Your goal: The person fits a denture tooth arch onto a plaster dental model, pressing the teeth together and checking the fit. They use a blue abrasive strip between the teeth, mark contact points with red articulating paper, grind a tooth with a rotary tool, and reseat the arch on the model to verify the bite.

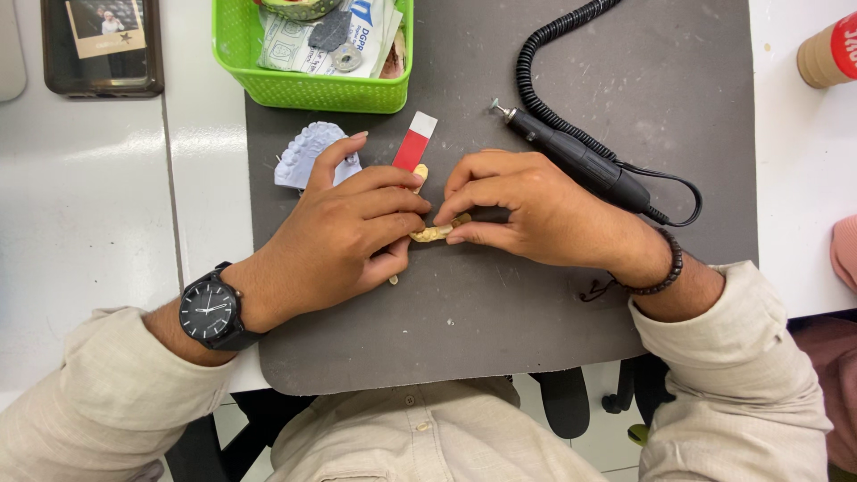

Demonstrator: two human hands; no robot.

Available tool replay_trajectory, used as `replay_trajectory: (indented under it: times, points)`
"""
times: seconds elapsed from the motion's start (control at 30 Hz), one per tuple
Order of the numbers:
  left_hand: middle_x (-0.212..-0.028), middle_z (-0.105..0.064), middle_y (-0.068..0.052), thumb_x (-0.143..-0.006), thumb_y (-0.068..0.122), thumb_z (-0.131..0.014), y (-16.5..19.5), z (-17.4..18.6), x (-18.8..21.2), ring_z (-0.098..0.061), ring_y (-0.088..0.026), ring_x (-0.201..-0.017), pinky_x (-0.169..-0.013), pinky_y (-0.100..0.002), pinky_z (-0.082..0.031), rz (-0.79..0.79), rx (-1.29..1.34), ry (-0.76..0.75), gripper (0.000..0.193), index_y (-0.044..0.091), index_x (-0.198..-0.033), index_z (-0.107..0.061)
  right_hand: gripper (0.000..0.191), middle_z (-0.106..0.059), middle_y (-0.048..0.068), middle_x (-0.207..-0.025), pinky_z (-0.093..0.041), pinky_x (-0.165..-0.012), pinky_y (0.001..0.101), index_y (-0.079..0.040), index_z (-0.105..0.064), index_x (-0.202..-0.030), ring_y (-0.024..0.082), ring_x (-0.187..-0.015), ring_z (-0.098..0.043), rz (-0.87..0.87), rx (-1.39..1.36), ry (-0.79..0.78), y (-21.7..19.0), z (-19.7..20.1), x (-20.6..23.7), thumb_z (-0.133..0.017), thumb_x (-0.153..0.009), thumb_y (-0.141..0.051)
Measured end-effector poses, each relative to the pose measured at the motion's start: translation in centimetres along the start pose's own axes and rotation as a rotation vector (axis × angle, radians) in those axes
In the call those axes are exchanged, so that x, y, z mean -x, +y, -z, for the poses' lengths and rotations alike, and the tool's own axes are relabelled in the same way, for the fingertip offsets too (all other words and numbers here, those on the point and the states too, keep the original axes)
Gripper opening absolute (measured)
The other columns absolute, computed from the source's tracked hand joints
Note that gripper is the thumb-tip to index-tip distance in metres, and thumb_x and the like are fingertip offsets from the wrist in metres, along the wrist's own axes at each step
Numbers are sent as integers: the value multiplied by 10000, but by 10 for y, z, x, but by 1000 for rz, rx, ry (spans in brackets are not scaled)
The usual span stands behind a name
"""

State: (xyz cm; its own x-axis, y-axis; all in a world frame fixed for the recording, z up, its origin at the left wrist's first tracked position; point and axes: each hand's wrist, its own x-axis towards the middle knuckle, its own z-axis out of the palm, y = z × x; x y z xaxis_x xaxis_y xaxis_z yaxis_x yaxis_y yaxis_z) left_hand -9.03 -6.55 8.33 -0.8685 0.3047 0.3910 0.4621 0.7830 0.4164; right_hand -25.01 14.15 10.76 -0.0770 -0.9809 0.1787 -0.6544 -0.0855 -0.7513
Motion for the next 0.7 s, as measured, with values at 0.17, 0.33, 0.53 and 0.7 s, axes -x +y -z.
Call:
replay_trajectory:
  times: [0.17, 0.33, 0.53, 0.7]
  points:
    - [-1126, -727, -13, -821, 104, -775, 0, 0, 2, -614, -195, -1248, -1200, -585, -269, 6, -1, 0, 148, 89, -968, -759, 180, -719, 38, -1041, -583, -789, 305, -58, -746, -1017, 192, -904, -714, -38, -28, -22, 1, -1, -2, -819, -853, -59]
    - [-1139, -727, -17, -825, 107, -773, -2, -1, 4, -610, -195, -1253, -1208, -583, -262, 7, 3, -3, 155, 87, -978, -761, 132, -748, 47, -1045, -610, -812, 288, -50, -735, -971, 169, -926, -741, -39, -50, -22, 1, -1, -3, -809, -865, -71]
    - [-1154, -722, -20, -832, 112, -780, -3, -1, 4, -599, -195, -1268, -1216, -587, -244, 14, 3, -20, 165, 94, -995, -767, 172, -764, 35, -948, -598, -726, 254, -48, -737, -1002, 144, -834, -730, -78, -41, 17, 0, -3, -4, -824, -855, -70]
    - [-1157, -719, -23, -815, 110, -783, -3, -1, 4, -597, -199, -1270, -1216, -587, -238, 15, 9, -27, 200, 90, -1013, -767, 240, -743, 49, -933, -597, -711, 259, -41, -718, -1053, 149, -818, -720, -53, -11, 37, -1, -4, -4, -832, -843, -63]
